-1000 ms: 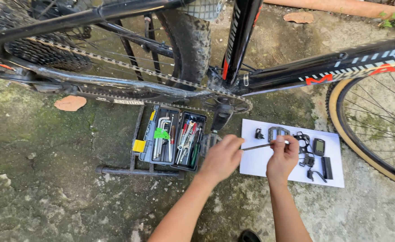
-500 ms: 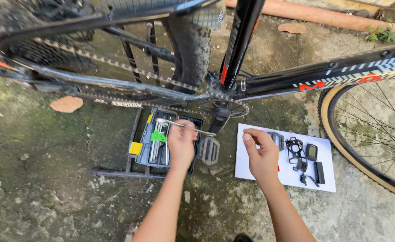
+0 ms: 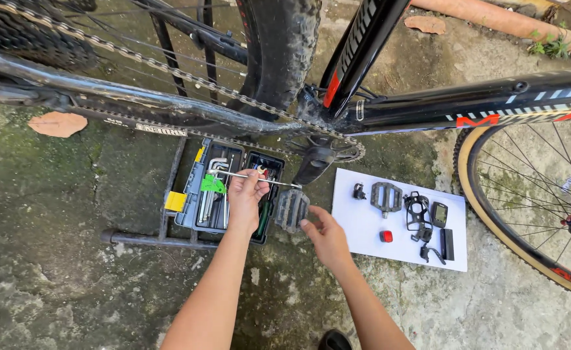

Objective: The person works on a mountain bike held on a repair stand, selecting a wrench and hex keys from a toolbox and threading a pedal into the crank arm by hand, then tightening it with the wrench. Spare pedals and accessories lie on a sheet of paper beside the work area.

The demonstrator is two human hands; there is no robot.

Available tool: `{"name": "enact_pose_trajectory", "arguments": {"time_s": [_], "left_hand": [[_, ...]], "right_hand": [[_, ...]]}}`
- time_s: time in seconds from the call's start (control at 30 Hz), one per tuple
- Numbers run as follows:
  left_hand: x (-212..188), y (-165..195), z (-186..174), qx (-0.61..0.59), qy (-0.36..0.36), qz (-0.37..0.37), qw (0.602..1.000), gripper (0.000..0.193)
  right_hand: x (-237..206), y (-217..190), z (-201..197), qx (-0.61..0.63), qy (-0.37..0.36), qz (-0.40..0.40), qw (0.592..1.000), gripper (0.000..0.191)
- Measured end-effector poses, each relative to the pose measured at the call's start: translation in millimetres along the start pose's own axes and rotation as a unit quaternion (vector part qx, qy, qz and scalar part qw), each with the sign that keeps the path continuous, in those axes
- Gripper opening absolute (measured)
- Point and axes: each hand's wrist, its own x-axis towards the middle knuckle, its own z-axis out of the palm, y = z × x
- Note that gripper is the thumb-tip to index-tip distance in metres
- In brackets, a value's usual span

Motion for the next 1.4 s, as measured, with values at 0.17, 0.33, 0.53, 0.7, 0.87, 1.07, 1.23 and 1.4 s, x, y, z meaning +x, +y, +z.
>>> {"name": "enact_pose_trajectory", "arguments": {"time_s": [0.17, 0.33, 0.53, 0.7, 0.87, 1.07, 1.23, 1.4], "left_hand": [[5.5, -6.5, -5.7, -0.039, -0.002, -0.045, 0.998, 0.013], [2.3, -8.8, -1.8, -0.007, -0.032, -0.04, 0.999, 0.014], [-21.4, 4.0, 30.9, 0.135, -0.043, 0.087, 0.986, 0.017], [-71.1, 15.0, 75.8, 0.465, -0.044, 0.312, 0.827, 0.018], [-88.9, 26.6, 94.6, 0.525, -0.072, 0.347, 0.774, 0.016], [-80.9, 25.5, 95.8, 0.579, -0.085, 0.304, 0.751, 0.019], [-82.9, 17.7, 80.0, 0.55, -0.064, 0.381, 0.741, 0.04], [-83.6, 6.3, 61.7, 0.524, -0.057, 0.187, 0.829, 0.05]], "right_hand": [[-7.4, -9.0, 12.5, -0.012, -0.001, -0.008, 1.0, 0.045], [-12.4, -11.8, 14.2, -0.028, 0.015, -0.028, 0.999, 0.038], [-16.2, -12.4, 7.3, -0.069, -0.011, -0.019, 0.997, 0.043], [-21.6, -33.6, -7.0, -0.048, 0.083, -0.181, 0.979, 0.048], [-32.4, -90.5, -40.3, 0.014, 0.196, -0.244, 0.95, 0.071], [-26.3, -164.4, -47.9, -0.259, 0.141, -0.402, 0.867, 0.039], [-24.3, -172.9, -43.4, -0.245, 0.159, -0.421, 0.859, 0.019], [-29.3, -167.0, -40.7, -0.252, 0.179, -0.429, 0.849, 0.016]]}}
